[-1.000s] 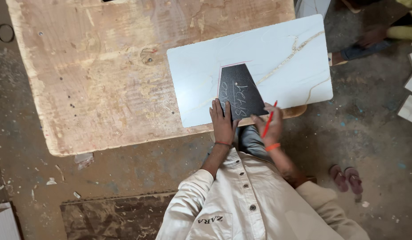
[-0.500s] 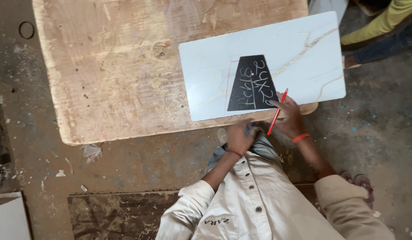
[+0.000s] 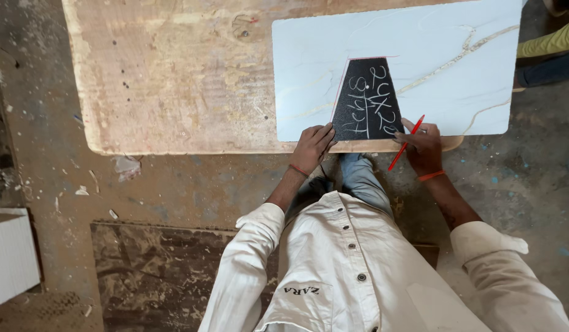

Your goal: The person moves white marble-pattern panels around a large wooden workbench, stacking and repositioning them. They then place a black trapezoid template on a panel and trace around its edges with a red pencil, marking the panel for cutting.

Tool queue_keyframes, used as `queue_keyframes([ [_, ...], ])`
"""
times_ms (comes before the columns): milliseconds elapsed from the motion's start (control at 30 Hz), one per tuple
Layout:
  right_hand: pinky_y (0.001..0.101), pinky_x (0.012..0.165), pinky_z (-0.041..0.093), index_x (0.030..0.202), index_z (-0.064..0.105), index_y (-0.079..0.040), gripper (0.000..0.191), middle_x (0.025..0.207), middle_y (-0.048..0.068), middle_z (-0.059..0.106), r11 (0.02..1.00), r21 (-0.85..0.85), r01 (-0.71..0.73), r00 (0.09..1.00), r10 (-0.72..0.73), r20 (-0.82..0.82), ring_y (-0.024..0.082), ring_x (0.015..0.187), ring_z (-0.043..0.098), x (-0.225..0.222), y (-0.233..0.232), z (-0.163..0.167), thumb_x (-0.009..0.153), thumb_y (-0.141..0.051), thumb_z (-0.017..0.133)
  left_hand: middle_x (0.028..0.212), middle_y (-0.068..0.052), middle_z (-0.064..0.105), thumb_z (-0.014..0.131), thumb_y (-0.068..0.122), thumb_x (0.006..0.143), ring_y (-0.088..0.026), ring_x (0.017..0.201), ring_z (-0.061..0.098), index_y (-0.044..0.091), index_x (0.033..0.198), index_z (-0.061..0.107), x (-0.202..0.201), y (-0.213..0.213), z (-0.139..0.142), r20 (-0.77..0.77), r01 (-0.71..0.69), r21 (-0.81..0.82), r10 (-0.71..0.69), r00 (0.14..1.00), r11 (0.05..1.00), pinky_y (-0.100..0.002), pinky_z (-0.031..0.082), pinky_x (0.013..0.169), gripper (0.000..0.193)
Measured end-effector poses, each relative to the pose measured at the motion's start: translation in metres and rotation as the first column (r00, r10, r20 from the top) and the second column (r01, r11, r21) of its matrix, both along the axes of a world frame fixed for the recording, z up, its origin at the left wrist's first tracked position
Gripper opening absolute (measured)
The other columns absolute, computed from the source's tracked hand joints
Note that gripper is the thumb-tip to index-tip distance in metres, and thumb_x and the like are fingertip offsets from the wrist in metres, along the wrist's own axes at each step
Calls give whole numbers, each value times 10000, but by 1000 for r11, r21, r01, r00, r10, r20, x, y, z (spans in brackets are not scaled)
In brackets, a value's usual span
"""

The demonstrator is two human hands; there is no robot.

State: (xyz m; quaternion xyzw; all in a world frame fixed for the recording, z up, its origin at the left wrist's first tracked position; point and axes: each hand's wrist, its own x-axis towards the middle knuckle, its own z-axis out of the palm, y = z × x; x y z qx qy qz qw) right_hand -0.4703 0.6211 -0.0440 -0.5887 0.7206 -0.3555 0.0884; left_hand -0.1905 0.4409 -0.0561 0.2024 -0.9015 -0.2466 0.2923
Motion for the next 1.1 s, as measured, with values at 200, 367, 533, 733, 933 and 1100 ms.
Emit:
queue_keyframes([
  [200, 384, 972, 419, 1135, 781, -219, 327, 1291, 47, 752, 999, -26, -21, 994, 18, -107, 202, 1102, 574, -1, 2, -1, 878, -21, 817, 1339, -89, 647, 769, 117, 935, -288, 1161, 614, 16, 1258, 672, 3, -2, -2, -38, 12, 39, -11, 999, 999, -413, 521, 974, 352],
  [367, 380, 954, 396, 1160, 791, -229, 369, 1345, 12, 758, 1000, -1, 3, 978, -3, -208, 210, 1128, 587, 3, 3, -1, 883, 14, 814, 1352, -92, 631, 767, 114, 944, -287, 1169, 607, 6, 1280, 661, 5, -5, -2, -31, 30, 17, -30, 999, 999, -415, 517, 968, 370],
  [533, 385, 982, 411, 1182, 785, -193, 328, 1351, 26, 744, 1000, -27, -17, 984, 12, -180, 225, 1144, 591, 5, 1, 1, 906, -25, 835, 1366, -103, 622, 759, 100, 939, -289, 1189, 603, -14, 1285, 653, 6, -6, -2, -18, 59, 18, -59, 998, 998, -415, 518, 995, 380],
  [733, 391, 1007, 422, 1209, 803, -174, 339, 1323, 29, 757, 1000, -26, -17, 977, 11, -211, 229, 1132, 586, 8, 3, 2, 910, -16, 829, 1362, -99, 625, 760, 85, 930, -293, 1199, 606, -7, 1267, 662, 9, -6, -5, -35, 62, 35, -60, 998, 997, -411, 517, 1013, 363],
  [933, 385, 1002, 421, 1228, 794, -165, 330, 1295, 25, 761, 1000, 20, -7, 976, 11, -218, 224, 1125, 586, 7, 8, -3, 931, -24, 819, 1368, -104, 619, 758, 86, 929, -292, 1202, 601, -18, 1275, 662, 11, -6, -7, -23, 70, 36, -69, 997, 997, -411, 511, 1019, 374],
  [1100, 383, 990, 427, 1230, 798, -163, 296, 1283, 18, 750, 1000, -8, -26, 979, 24, -201, 212, 1127, 603, 4, 8, -6, 957, -54, 833, 1365, -93, 621, 759, 89, 922, -288, 1206, 595, -13, 1273, 673, 11, -4, -9, -3, 57, 31, -57, 998, 998, -402, 516, 1027, 376],
])
